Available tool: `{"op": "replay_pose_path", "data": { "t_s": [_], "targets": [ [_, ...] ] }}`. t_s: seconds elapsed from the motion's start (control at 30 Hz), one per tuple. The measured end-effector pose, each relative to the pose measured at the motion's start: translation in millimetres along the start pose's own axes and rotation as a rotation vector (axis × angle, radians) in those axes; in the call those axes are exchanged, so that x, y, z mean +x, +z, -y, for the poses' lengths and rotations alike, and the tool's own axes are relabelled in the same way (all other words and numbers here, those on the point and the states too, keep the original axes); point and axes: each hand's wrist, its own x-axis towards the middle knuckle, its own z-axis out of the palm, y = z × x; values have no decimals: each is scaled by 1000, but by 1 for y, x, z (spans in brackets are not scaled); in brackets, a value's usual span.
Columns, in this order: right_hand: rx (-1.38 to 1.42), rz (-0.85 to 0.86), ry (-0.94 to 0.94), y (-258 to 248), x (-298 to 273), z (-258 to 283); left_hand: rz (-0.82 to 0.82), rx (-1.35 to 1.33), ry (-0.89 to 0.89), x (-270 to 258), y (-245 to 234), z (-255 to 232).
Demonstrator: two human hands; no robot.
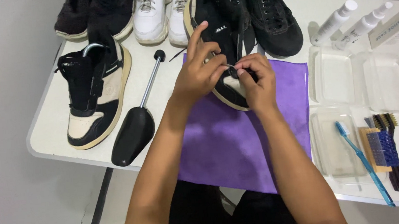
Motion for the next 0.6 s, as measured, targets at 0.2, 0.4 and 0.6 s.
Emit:
{"op": "replay_pose_path", "data": {
  "t_s": [0.2,0.4,0.6],
  "targets": [
    [10,85,177,6,0,-30,5,14,-82,-16,14,11],
    [60,102,206,9,-2,-39,0,-8,-140,-20,16,8],
    [34,96,206,11,-1,-35,15,22,-132,-14,18,9]
  ]
}}
